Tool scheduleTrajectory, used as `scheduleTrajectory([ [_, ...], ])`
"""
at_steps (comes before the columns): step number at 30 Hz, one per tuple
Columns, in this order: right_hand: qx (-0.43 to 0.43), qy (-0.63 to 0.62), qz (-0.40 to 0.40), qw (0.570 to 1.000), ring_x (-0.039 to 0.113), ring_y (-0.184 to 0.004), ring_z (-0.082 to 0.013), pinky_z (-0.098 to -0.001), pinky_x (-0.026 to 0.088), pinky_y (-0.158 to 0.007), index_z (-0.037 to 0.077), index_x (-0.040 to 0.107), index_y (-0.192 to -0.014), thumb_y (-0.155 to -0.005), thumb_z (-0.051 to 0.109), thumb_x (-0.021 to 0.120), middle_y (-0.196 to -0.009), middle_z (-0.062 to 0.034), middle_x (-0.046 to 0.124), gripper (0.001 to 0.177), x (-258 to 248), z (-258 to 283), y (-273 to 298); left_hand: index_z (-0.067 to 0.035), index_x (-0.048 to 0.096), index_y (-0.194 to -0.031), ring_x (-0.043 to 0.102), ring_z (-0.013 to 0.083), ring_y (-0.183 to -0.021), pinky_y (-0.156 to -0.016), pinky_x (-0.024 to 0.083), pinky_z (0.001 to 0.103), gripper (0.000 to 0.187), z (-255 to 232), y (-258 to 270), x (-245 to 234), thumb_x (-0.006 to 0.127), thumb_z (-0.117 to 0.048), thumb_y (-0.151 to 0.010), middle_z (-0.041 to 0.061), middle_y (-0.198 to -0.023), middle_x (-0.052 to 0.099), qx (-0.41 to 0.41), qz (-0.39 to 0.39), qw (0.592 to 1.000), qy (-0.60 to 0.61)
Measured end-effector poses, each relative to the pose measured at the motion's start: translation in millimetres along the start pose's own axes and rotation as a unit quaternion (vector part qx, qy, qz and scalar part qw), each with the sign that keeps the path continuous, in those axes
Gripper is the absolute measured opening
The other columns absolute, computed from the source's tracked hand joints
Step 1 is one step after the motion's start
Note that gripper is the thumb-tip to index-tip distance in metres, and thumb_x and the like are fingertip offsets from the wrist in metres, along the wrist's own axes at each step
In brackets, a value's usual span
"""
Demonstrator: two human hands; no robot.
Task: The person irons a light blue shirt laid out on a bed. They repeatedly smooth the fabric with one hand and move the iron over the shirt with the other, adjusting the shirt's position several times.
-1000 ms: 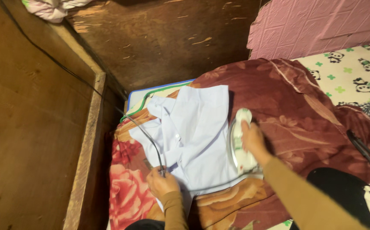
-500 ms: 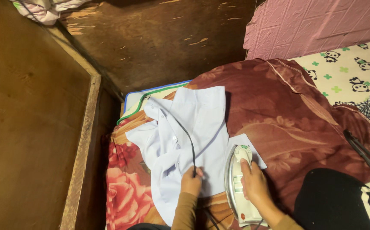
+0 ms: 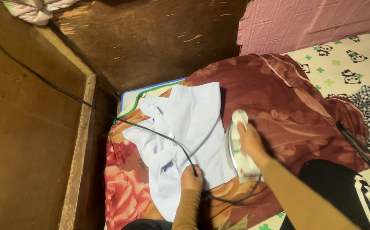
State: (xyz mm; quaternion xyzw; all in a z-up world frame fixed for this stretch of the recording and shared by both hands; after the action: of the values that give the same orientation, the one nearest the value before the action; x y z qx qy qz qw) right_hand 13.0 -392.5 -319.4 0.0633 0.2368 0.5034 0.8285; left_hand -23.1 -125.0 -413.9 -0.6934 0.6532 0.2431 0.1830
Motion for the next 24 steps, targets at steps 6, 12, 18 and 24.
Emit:
scheduleTrajectory([
  [6,0.065,-0.021,-0.011,0.998,0.049,-0.04,-0.0228,-0.0402,0.04,-0.037,0.0,0.058,-0.095,-0.099,0.044,0.056,-0.061,-0.0125,0.056,0.044,-14,-37,55,-0.005,0.064,-0.094,0.069,0.033,-0.093,-0.085,0.053,0.039,0.015,-12,7,-4,0.059,0.001,-0.082,0.014,-0.095,0.071,0.004,-0.013,1.0,0.02],
  [12,-0.005,-0.006,-0.053,0.999,0.053,-0.04,-0.0214,-0.0379,0.043,-0.039,0.002,0.056,-0.097,-0.099,0.045,0.054,-0.063,-0.0101,0.058,0.043,-11,-3,6,-0.002,0.067,-0.087,0.058,0.0428,-0.112,-0.096,0.047,0.044,0.015,-10,7,-11,0.062,0.005,-0.075,0.021,-0.115,0.065,0.128,-0.087,0.986,-0.059],
  [18,0.04,-0.069,-0.02,0.997,0.049,-0.043,-0.0181,-0.037,0.042,-0.041,0.003,0.056,-0.099,-0.1,0.045,0.052,-0.064,-0.0076,0.054,0.042,-14,1,7,-0.007,0.066,-0.116,0.066,0.0325,-0.109,-0.094,0.052,0.037,0.041,6,4,-15,0.058,0.004,-0.077,0.015,-0.119,0.068,-0.051,-0.019,0.997,0.052],
  [24,0.032,-0.102,0.049,0.993,0.044,-0.036,-0.0191,-0.0366,0.036,-0.035,0.002,0.057,-0.09,-0.097,0.043,0.055,-0.055,-0.0077,0.049,0.042,-15,-34,73,-0.012,0.064,-0.132,0.069,0.0265,-0.107,-0.094,0.053,0.034,0.056,12,-4,-21,0.052,0.005,-0.079,0.013,-0.124,0.071,-0.162,-0.016,0.977,0.136],
])
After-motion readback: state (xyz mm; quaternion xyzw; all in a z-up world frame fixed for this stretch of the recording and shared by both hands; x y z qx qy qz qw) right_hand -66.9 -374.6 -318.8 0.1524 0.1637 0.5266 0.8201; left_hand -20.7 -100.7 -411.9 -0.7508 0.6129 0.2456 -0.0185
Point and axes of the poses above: each hand's wrist, its own y-axis away from the middle knuckle, its own x-axis out of the palm, z = x × y, the point moved 4 cm from there along -y, towards the middle knuckle
